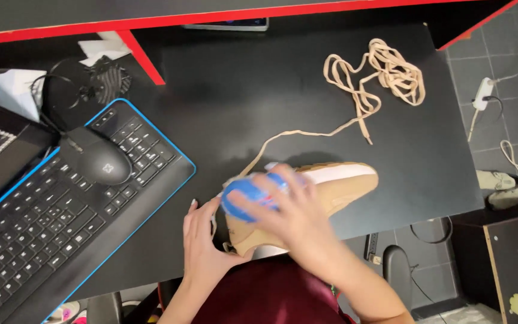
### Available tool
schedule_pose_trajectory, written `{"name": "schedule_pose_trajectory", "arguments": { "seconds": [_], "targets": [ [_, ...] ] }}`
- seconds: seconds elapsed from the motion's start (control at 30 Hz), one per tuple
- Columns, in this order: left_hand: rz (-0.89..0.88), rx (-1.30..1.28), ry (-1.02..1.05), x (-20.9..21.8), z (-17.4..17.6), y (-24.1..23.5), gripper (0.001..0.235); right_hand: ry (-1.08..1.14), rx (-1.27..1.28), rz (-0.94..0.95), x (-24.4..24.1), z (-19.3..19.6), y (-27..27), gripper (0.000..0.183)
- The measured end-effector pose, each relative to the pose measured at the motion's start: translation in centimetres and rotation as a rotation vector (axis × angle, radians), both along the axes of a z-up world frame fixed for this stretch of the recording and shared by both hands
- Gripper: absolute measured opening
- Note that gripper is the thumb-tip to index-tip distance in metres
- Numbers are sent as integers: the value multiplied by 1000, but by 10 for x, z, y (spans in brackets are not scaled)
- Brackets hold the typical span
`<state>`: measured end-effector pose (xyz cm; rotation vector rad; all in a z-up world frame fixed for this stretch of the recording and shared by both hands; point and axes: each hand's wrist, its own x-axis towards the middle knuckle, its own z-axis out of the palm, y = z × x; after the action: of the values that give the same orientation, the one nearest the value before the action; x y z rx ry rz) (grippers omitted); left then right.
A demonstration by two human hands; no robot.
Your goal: The person scrubs a beige sneaker with a blue brush, focusing on the upper, sides, and sole. They rotate the shoe to access different areas and then place the brush on the desk.
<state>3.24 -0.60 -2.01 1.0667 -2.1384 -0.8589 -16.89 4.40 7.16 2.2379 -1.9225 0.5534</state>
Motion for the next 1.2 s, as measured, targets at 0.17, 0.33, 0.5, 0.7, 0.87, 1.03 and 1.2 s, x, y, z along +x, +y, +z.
{"name": "schedule_pose_trajectory", "arguments": {
  "seconds": [0.17,0.33,0.5,0.7,0.87,1.03,1.2],
  "targets": [
    [-1,47,-65,2,-2,-1,108,68,-29,-130,-63,48,11,40],
    [14,-2,-60,1,-8,2,108,67,27,-426,-115,33,64,57],
    [-4,-49,-59,-3,-1,2,108,-220,-121,-273,-98,25,64,49],
    [28,-36,-71,1,-6,5,115,76,-81,-773,-113,6,96,51],
    [15,-110,-59,-3,-5,1,111,-758,-84,-568,-36,6,68,41],
    [18,-65,-90,0,-7,1,107,-506,25,-267,-16,-5,63,39],
    [-9,-176,-87,-4,-3,4,112,-240,-188,-423,-107,-8,95,48]
  ]
}}
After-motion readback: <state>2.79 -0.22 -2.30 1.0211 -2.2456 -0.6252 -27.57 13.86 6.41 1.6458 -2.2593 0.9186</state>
